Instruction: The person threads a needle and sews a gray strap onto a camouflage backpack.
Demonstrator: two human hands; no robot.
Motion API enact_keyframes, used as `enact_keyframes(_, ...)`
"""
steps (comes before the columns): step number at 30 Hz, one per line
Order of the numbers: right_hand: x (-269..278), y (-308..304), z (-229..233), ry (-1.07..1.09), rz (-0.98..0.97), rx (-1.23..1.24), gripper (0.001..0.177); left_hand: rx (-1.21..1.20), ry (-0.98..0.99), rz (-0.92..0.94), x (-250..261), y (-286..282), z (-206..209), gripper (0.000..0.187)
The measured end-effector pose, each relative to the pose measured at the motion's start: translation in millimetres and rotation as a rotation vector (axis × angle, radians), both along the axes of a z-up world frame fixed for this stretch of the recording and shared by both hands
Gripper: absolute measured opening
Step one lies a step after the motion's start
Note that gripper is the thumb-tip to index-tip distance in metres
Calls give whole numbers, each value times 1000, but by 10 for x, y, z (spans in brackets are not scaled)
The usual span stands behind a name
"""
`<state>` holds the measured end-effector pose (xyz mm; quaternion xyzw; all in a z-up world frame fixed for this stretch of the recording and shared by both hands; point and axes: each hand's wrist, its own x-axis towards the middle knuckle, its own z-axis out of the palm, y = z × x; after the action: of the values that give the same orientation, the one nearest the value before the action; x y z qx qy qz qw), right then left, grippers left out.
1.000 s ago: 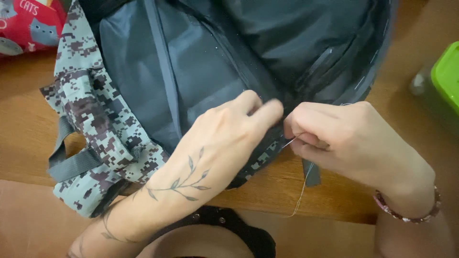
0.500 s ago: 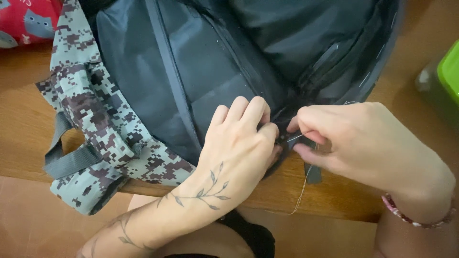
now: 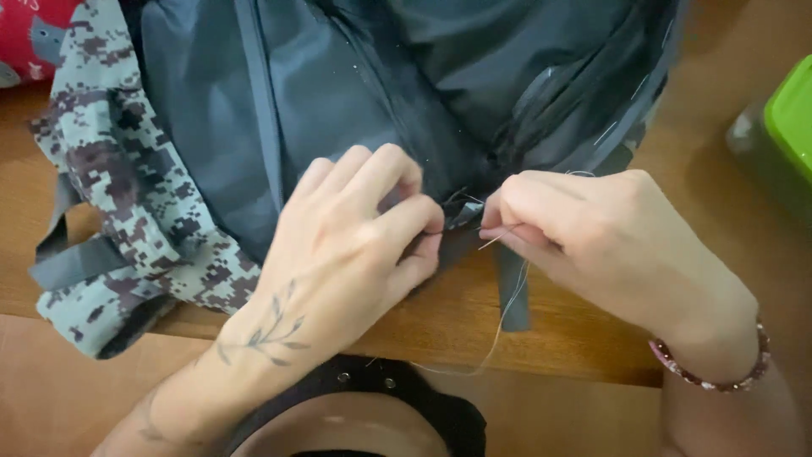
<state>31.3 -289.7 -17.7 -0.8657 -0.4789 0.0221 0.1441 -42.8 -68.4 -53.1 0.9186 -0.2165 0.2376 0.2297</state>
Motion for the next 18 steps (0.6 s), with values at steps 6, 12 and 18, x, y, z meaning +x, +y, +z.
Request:
enact_keyframes(6, 91, -10, -23, 139, -71, -4, 13, 187, -16, 134, -125, -138, -40, 28)
enact_keyframes(12, 83, 74, 6, 207, -138, -16, 32, 104, 107, 167, -54, -264, -165, 18)
enact_keyframes(18, 112, 57, -11, 234, -182, -49, 38, -132, 26, 69, 58, -232, -308, 20)
